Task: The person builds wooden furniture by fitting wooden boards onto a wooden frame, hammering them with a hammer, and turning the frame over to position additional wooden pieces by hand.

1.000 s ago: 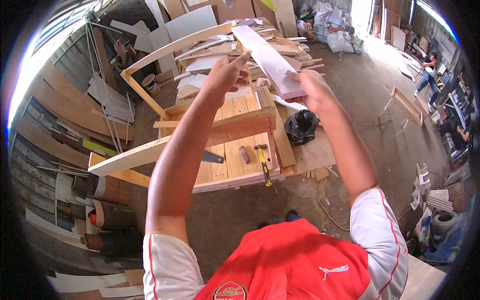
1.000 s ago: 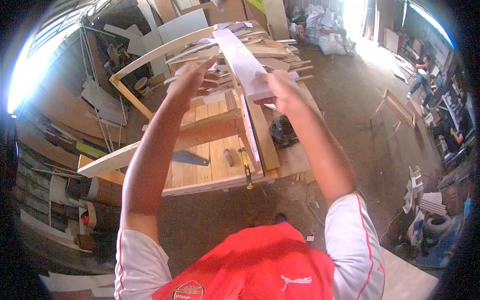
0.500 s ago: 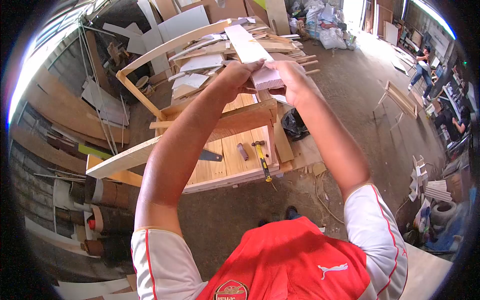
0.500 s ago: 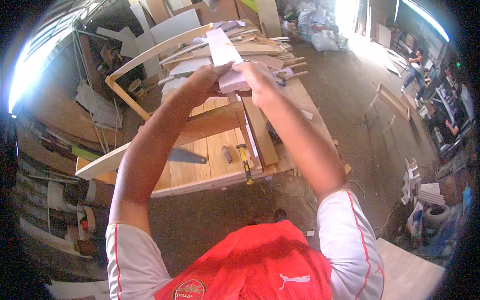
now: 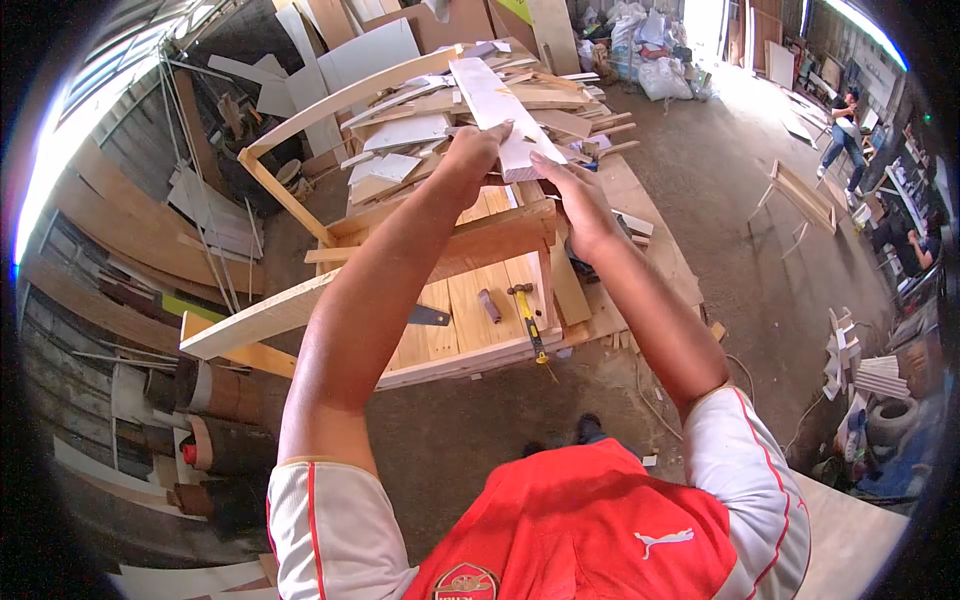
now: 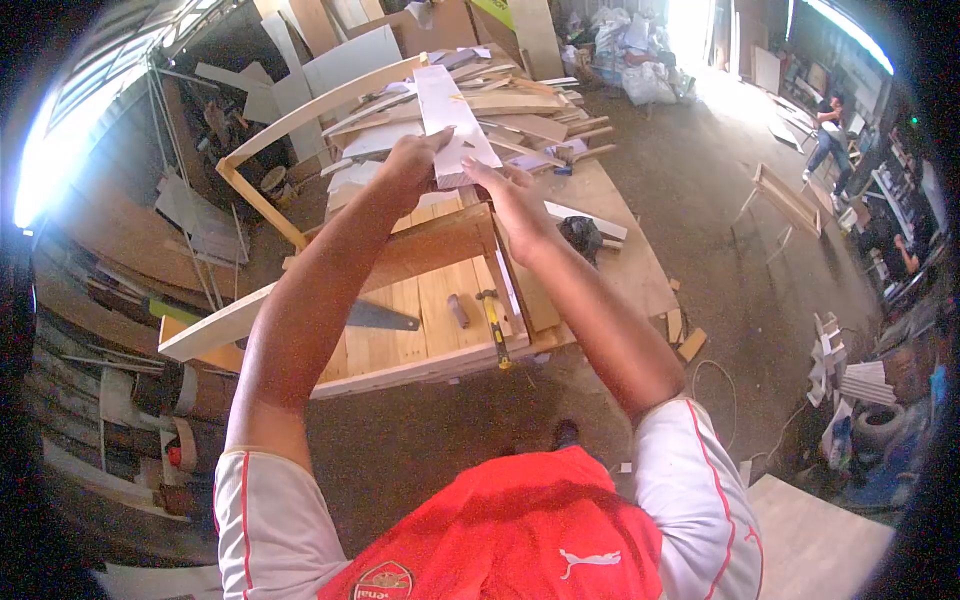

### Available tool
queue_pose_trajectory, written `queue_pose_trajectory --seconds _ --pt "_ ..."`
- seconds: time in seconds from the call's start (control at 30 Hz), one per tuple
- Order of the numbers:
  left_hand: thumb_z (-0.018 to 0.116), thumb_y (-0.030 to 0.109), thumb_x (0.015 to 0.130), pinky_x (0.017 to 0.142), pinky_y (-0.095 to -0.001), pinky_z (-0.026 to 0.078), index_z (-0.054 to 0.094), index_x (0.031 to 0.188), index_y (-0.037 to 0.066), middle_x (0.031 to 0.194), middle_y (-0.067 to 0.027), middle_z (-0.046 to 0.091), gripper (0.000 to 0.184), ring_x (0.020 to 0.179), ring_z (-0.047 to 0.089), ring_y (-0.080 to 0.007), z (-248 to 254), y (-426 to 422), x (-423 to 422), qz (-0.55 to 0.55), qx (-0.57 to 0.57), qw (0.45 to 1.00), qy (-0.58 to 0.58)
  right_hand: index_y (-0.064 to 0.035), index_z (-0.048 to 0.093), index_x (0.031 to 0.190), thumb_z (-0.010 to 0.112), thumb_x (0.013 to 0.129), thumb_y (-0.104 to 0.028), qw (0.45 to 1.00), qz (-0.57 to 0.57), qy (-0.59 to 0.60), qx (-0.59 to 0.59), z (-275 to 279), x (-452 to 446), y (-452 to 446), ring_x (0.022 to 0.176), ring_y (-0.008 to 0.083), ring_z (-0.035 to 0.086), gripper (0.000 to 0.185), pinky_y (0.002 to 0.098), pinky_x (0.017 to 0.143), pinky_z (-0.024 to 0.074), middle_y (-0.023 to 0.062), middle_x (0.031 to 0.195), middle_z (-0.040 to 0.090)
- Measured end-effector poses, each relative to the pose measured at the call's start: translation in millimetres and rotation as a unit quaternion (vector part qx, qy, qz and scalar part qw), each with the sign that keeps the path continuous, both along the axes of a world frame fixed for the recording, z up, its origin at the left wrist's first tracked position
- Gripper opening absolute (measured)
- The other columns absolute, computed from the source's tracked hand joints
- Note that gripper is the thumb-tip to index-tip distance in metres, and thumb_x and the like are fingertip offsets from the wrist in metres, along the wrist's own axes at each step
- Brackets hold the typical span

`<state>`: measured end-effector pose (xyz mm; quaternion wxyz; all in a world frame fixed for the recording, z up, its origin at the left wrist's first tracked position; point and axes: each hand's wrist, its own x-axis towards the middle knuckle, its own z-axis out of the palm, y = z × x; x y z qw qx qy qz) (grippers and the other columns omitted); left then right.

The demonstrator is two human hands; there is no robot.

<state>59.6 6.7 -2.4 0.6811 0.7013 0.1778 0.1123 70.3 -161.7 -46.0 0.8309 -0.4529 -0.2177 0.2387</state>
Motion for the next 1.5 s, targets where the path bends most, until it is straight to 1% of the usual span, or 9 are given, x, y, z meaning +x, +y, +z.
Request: queue_pose_trajectory --seconds 0.23,0.33,0.57,0.87,1.03,1.13,1.27,1.43,1.5 --pt "0.059 0.034 0.098 0.065 -0.0357 0.057 0.067 0.098 -0.002 0.086 -0.0113 0.068 0.037 0.071 0.067 -0.0202 8 -3 -10 -0.024 0.031 0.999 0.021 -0.0116 0.065 0.112 0.061 0.09 -0.048 0.992 0.0 0.104 -0.076 -2 29 2 0.09 0.0178 0.064 0.043 0.0322 0.081 0.0492 0.0053 0.101 0.068" --pt "0.057 0.037 0.099 0.065 -0.0347 0.056 0.066 0.098 -0.001 0.084 -0.0103 0.068 0.039 0.069 0.065 -0.0194 2 4 -5 -0.027 0.051 0.997 0.043 -0.021 0.064 0.117 0.061 0.089 -0.051 0.99 0.046 0.11 -0.073 0 48 10 0.099 0.0196 0.059 0.041 0.0384 0.09 0.042 -0.0007 0.107 0.068" --pt "0.053 0.041 0.101 0.068 -0.0359 0.056 0.065 0.104 0.001 0.086 -0.0089 0.066 0.042 0.071 0.065 -0.0198 9 -3 -10 -0.008 0.057 0.996 0.062 -0.0052 0.065 0.113 0.069 0.086 -0.032 0.994 0.014 0.108 -0.009 6 60 30 0.087 0.0222 0.067 0.039 0.0379 0.077 0.0543 0.0078 0.101 0.069" --pt "0.054 0.039 0.101 0.064 -0.0351 0.055 0.064 0.1 0.002 0.082 -0.0067 0.065 0.037 0.066 0.062 -0.0164 5 3 -13 0.003 0.047 0.998 0.036 -0.0001 0.064 0.097 0.07 0.081 -0.015 0.992 0.014 0.119 0.046 12 48 28 0.076 0.0234 0.066 0.023 0.0363 0.069 0.0552 0.0119 0.09 0.066" --pt "0.055 0.04 0.1 0.062 -0.0321 0.053 0.064 0.099 0.003 0.081 -0.0064 0.065 0.038 0.063 0.061 -0.015 9 -1 -14 -0.01 0.073 0.997 0.009 0.0015 0.066 0.104 0.068 0.084 -0.013 0.996 0.012 0.082 0.045 10 48 23 0.08 0.0219 0.067 0.025 0.0347 0.071 0.0554 0.0122 0.095 0.068" --pt "0.057 0.044 0.098 0.064 -0.0313 0.053 0.063 0.1 0.002 0.079 -0.0066 0.065 0.043 0.064 0.062 -0.0156 25 -10 -17 -0.035 0.192 0.98 0.041 0.0015 0.066 0.107 0.066 0.086 -0.014 0.995 0.003 0.085 0.051 6 58 12 0.085 0.0212 0.068 0.026 0.0347 0.074 0.0557 0.0124 0.099 0.069" --pt "0.059 0.055 0.094 0.067 -0.0305 0.053 0.059 0.109 -0.005 0.079 -0.0094 0.065 0.062 0.07 0.064 -0.0191 21 -17 -1 -0.041 0.4 0.912 -0.075 0.0019 0.064 0.11 0.063 0.089 -0.016 0.993 -0.013 0.118 -0.004 2 77 -19 0.088 0.0218 0.069 0.027 0.0357 0.079 0.056 0.0129 0.101 0.07" --pt "0.063 0.054 0.091 0.052 -0.0302 0.041 0.072 0.081 0.0 0.061 0.0008 0.054 0.056 0.056 0.048 -0.0108 8 -29 6 -0.207 0.43 0.878 0.033 0.0014 0.062 0.112 0.057 0.091 -0.015 0.995 -0.006 -0.003 -0.097 -100 129 -16 0.082 0.02 0.067 0.028 0.0354 0.075 0.0554 0.0109 0.095 0.068" --pt "0.062 0.052 0.092 0.053 -0.0334 0.045 0.073 0.09 -0.001 0.063 -0.0048 0.061 0.054 0.055 0.054 -0.0123 14 -37 6 -0.225 0.464 0.853 0.079 0.0027 0.064 0.11 0.053 0.091 -0.015 0.981 -0.051 -0.068 -0.172 -153 146 -5 0.082 0.018 0.066 0.028 0.0335 0.073 0.0525 0.0105 0.091 0.068"
